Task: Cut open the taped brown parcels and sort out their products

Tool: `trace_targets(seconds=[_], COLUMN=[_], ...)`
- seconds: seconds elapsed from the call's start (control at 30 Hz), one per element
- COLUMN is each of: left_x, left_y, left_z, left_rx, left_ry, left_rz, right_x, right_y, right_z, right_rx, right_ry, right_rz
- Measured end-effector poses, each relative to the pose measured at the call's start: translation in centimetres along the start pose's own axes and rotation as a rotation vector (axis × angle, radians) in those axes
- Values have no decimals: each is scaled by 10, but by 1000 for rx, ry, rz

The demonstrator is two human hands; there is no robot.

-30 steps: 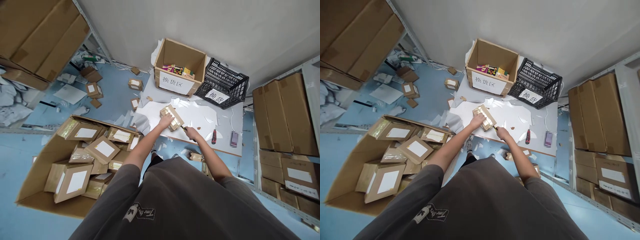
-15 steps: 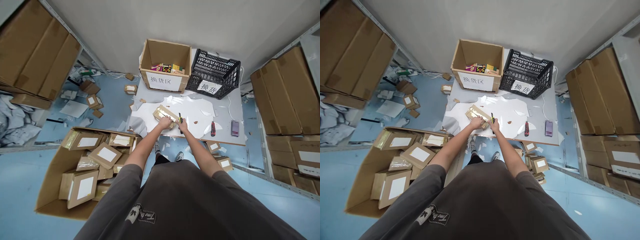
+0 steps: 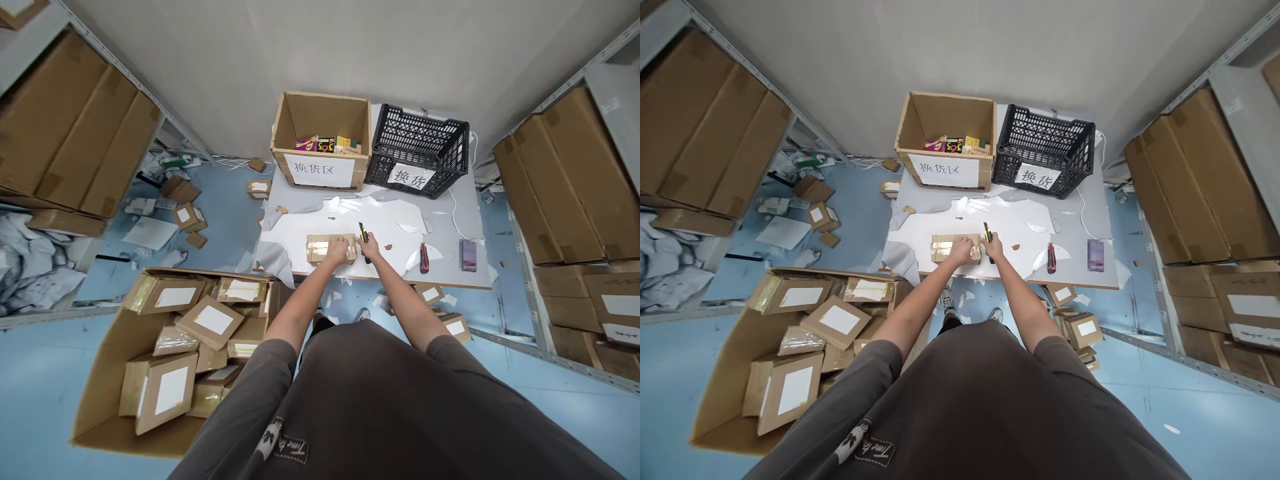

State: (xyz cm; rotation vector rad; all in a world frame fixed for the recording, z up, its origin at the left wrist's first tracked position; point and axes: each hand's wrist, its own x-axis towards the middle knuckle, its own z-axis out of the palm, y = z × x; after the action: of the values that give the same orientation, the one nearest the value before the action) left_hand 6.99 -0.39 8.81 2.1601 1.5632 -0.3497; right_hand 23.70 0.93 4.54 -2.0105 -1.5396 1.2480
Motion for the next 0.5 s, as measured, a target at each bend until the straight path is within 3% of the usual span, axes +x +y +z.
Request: trace_targets(seconds=[0.17,0.33,0.5], left_x=[-11,-28,-34], left_y=[-3,-4,-8], left_z=[5,12,10], left_rx=[25,-2,-44], left_ry=[126,165,144], left_rz=[54,92,43], right_x=[-30,-41,-32], right_y=[19,20,4], right_z=[-31,-42,-43], right_rx=[140,-96,-317], right_ry=[-206,-384,-446], right_rz=[-23,-61,-102])
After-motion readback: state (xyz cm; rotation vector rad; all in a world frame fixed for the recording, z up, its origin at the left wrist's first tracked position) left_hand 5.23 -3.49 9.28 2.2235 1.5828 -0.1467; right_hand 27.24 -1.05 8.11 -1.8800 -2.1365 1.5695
